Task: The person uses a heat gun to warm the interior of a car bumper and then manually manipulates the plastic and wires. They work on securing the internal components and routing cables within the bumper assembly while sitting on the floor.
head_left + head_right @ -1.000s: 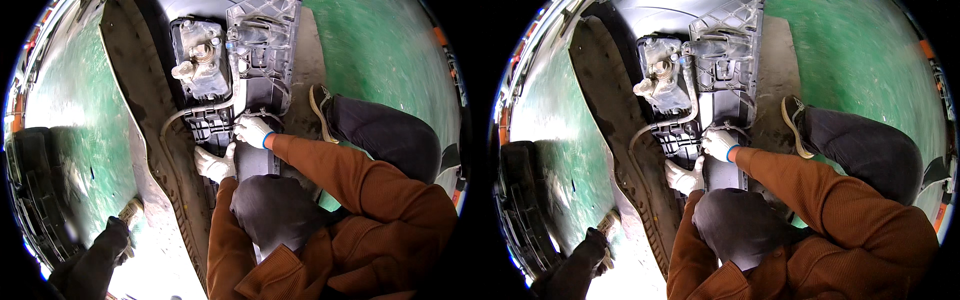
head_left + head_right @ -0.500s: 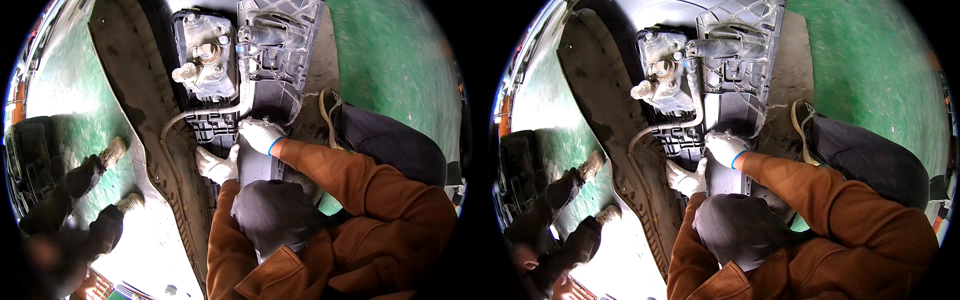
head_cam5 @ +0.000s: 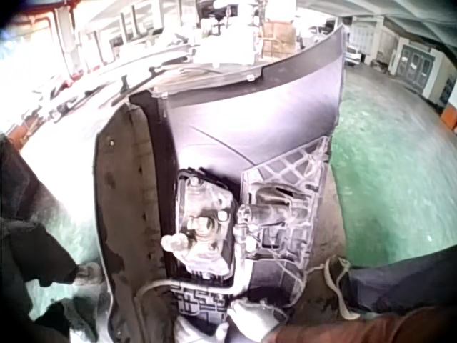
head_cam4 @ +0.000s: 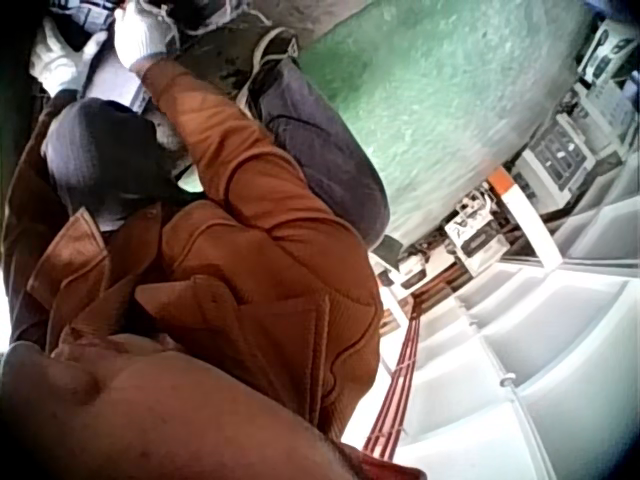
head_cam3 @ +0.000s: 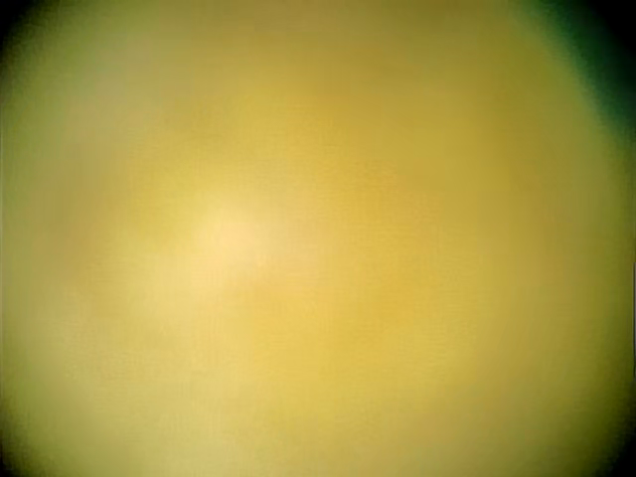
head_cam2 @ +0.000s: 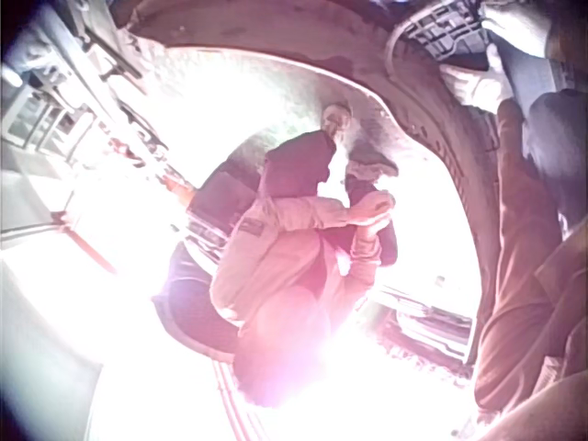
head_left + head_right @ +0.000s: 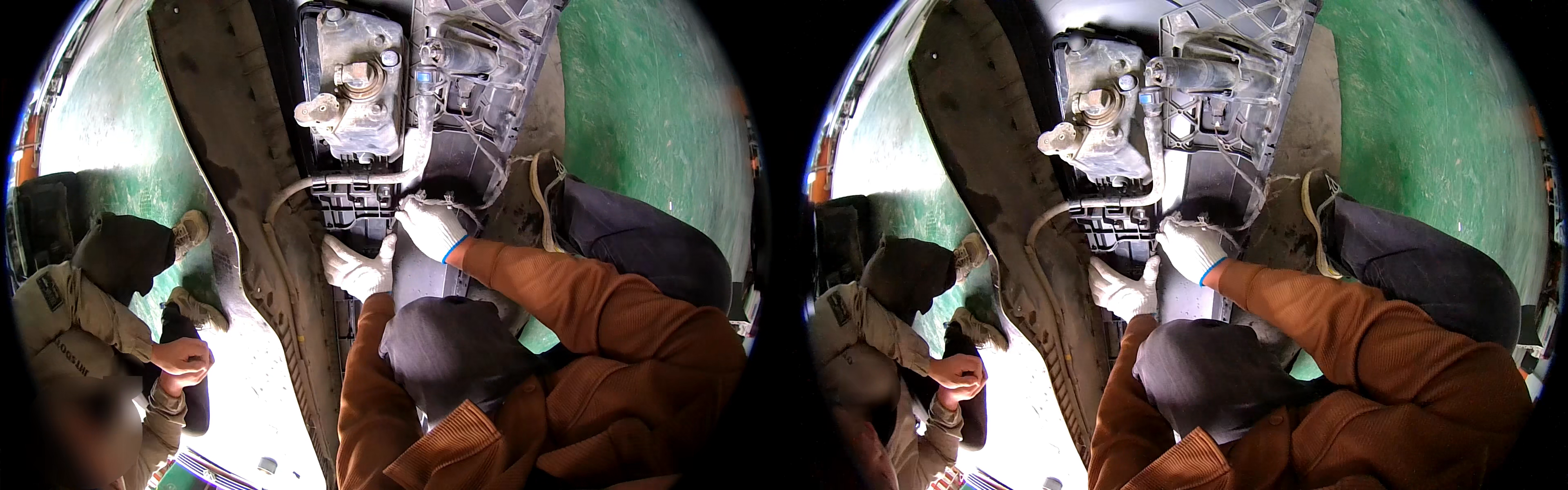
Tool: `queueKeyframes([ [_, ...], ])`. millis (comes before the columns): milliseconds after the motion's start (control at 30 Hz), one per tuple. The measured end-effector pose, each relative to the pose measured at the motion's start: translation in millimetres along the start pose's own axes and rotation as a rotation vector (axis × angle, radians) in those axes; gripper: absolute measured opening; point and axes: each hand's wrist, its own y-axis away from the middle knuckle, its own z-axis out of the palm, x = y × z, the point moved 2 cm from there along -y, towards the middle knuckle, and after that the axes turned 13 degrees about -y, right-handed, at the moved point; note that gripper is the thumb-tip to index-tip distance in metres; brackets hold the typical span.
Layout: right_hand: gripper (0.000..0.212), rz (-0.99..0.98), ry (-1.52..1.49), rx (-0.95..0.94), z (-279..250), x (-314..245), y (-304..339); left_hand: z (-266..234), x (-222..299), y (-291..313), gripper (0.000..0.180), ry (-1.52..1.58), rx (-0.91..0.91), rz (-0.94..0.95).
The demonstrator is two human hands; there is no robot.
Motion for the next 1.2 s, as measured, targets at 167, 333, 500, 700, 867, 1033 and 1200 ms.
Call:
queueKeyframes([
  [167,0.026,0.127,-0.099,-0.028,26.7,13.6,9.9,-0.1,3.0,-1.0,0.143,0.017,-0.035,0.006],
  [333,0.022,0.147,-0.336,0.201,23.5,1.4,9.2,3.8,5.2,-2.5,0.150,0.016,-0.067,0.009],
  [500,0.019,0.607,-1.087,0.190,30.8,-3.5,9.0,5.4,1.5,1.2,0.148,-0.006,-0.036,0.032],
  [700,0.010,0.593,-0.983,0.121,17.6,-4.6,2.9,6.1,3.7,0.1,0.147,-0.035,-0.067,0.046],
  [867,0.022,0.002,0.003,-0.069,15.6,12.5,2.7,-1.6,12.9,-2.4,0.141,-0.061,-0.094,0.099],
  [1033,0.030,-0.171,0.338,-0.075,25.7,-7.4,-0.2,2.2,2.4,5.2,0.140,-0.069,-0.067,0.064],
  [1200,0.022,-0.307,0.378,-0.257,21.6,11.9,-6.5,-2.9,6.1,2.8,0.139,-0.074,-0.037,0.076],
])
